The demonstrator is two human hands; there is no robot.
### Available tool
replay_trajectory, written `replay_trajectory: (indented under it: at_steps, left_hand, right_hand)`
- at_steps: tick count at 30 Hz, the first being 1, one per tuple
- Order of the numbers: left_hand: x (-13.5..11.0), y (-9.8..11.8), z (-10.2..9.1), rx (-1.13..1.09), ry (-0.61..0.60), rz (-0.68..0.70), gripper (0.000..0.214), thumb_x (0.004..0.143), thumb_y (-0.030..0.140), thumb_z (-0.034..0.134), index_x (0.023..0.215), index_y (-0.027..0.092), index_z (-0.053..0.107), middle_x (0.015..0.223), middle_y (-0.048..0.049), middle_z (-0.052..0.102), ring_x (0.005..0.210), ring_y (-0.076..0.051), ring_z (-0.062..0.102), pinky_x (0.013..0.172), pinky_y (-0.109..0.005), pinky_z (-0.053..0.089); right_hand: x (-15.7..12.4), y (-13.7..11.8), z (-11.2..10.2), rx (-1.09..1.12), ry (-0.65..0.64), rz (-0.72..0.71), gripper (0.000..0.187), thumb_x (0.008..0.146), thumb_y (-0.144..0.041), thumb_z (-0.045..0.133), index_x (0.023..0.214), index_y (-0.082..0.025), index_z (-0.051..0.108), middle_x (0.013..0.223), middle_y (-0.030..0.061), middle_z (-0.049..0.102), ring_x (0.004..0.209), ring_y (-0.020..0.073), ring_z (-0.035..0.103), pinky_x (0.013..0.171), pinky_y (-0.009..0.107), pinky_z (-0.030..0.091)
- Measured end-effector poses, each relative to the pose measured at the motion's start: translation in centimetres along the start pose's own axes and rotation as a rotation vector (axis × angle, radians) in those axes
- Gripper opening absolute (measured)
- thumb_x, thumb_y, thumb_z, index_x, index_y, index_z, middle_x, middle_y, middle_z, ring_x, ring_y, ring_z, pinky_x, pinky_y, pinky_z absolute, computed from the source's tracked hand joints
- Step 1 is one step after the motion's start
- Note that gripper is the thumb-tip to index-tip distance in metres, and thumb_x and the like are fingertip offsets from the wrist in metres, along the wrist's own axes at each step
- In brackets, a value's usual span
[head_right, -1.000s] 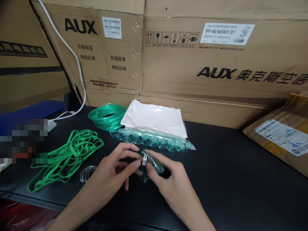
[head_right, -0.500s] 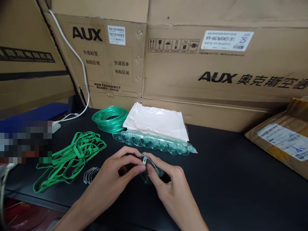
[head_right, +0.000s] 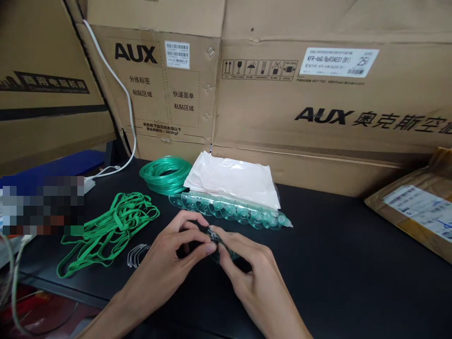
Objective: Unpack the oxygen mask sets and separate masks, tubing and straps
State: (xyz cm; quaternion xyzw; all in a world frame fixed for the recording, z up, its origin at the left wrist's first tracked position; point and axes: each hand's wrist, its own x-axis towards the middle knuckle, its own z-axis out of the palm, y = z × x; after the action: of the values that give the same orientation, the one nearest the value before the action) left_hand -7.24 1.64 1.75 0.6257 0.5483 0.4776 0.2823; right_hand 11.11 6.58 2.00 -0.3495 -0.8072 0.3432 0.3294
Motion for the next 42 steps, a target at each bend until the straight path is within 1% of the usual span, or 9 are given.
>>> replay_trajectory:
  at_steps: [4, 7, 12, 15, 20, 27, 32, 38, 42]
  left_hand:
    - [0.0, -0.2, 0.0, 0.002, 0.006, 0.020, 0.012, 0.096, 0.022, 0.068, 0.089, 0.026, 0.077, 0.120, 0.0001, 0.058, 0.096, -0.015, 0.064, 0.077, -0.027, 0.050]
    - [-0.1, -0.4, 0.0, -0.018, -0.011, 0.044, 0.011, 0.096, 0.023, 0.068, 0.090, 0.026, 0.077, 0.122, 0.0000, 0.057, 0.102, -0.016, 0.063, 0.088, -0.029, 0.051]
    - [-0.1, -0.3, -0.1, -0.015, -0.040, 0.082, 0.008, 0.096, 0.023, 0.070, 0.091, 0.027, 0.075, 0.121, 0.0010, 0.058, 0.100, -0.015, 0.065, 0.093, -0.030, 0.050]
    - [0.0, -0.2, -0.3, 0.016, -0.011, 0.144, 0.013, 0.094, 0.024, 0.074, 0.106, 0.027, 0.071, 0.121, -0.0001, 0.062, 0.111, -0.018, 0.063, 0.098, -0.031, 0.049]
    - [0.1, -0.2, -0.7, 0.075, -0.090, 0.310, 0.013, 0.101, 0.020, 0.065, 0.111, 0.028, 0.069, 0.116, 0.0036, 0.071, 0.111, -0.015, 0.063, 0.102, -0.030, 0.046]
    - [0.1, -0.5, -1.4, 0.184, -0.195, 0.345, 0.038, 0.093, 0.025, 0.077, 0.127, 0.031, 0.063, 0.133, 0.0063, 0.069, 0.122, -0.016, 0.060, 0.112, -0.032, 0.039]
    - [0.0, -0.5, -1.5, 0.205, -0.174, 0.337, 0.040, 0.091, 0.022, 0.078, 0.127, 0.031, 0.063, 0.129, 0.0070, 0.071, 0.120, -0.015, 0.063, 0.111, -0.031, 0.040]
    - [0.1, -0.6, -1.6, 0.156, -0.119, 0.335, 0.039, 0.089, 0.017, 0.077, 0.125, 0.028, 0.068, 0.119, 0.0030, 0.075, 0.112, -0.017, 0.066, 0.103, -0.031, 0.049]
    - [0.2, -0.4, -1.7, 0.136, -0.114, 0.377, 0.038, 0.090, 0.016, 0.077, 0.125, 0.027, 0.069, 0.121, 0.0022, 0.076, 0.116, -0.017, 0.066, 0.107, -0.031, 0.049]
  right_hand:
    - [-0.1, 0.0, 0.3, 0.041, 0.016, 0.060, 0.034, 0.100, -0.032, 0.059, 0.131, -0.028, 0.073, 0.129, 0.0049, 0.075, 0.121, 0.0248, 0.069, 0.104, 0.033, 0.056]
    - [-0.2, 0.1, 0.5, 0.078, 0.020, 0.134, 0.035, 0.100, -0.036, 0.059, 0.131, -0.027, 0.073, 0.127, 0.0056, 0.075, 0.123, 0.0250, 0.068, 0.100, 0.032, 0.057]
    - [-0.2, -0.4, -0.2, 0.054, -0.058, 0.167, 0.036, 0.101, -0.040, 0.055, 0.129, -0.027, 0.073, 0.118, 0.0059, 0.076, 0.098, 0.0214, 0.071, 0.083, 0.029, 0.060]
    - [-0.3, -1.2, -0.8, 0.037, -0.118, 0.163, 0.032, 0.102, -0.042, 0.054, 0.122, -0.028, 0.075, 0.110, 0.0036, 0.075, 0.090, 0.0199, 0.069, 0.082, 0.029, 0.057]
    - [-0.1, -1.9, -1.3, 0.054, -0.149, 0.200, 0.032, 0.101, -0.047, 0.055, 0.113, -0.027, 0.077, 0.100, 0.0025, 0.073, 0.093, 0.0217, 0.068, 0.082, 0.029, 0.055]
    - [-0.1, -1.4, -1.7, 0.082, -0.063, 0.272, 0.029, 0.096, -0.053, 0.061, 0.110, -0.028, 0.067, 0.098, -0.0005, 0.074, 0.089, 0.0197, 0.067, 0.077, 0.027, 0.054]
    - [-0.4, -1.6, -1.9, 0.047, -0.096, 0.261, 0.023, 0.097, -0.050, 0.061, 0.103, -0.027, 0.061, 0.093, -0.0008, 0.072, 0.089, 0.0201, 0.069, 0.075, 0.026, 0.055]
    - [-1.2, -1.9, -2.2, 0.033, -0.157, 0.218, 0.024, 0.090, -0.037, 0.069, 0.112, -0.031, 0.060, 0.088, -0.0019, 0.069, 0.100, 0.0221, 0.069, 0.081, 0.027, 0.058]
    - [-1.3, -1.9, -2.6, 0.015, -0.166, 0.218, 0.030, 0.092, -0.039, 0.068, 0.120, -0.031, 0.061, 0.086, -0.0010, 0.068, 0.102, 0.0237, 0.069, 0.080, 0.028, 0.059]
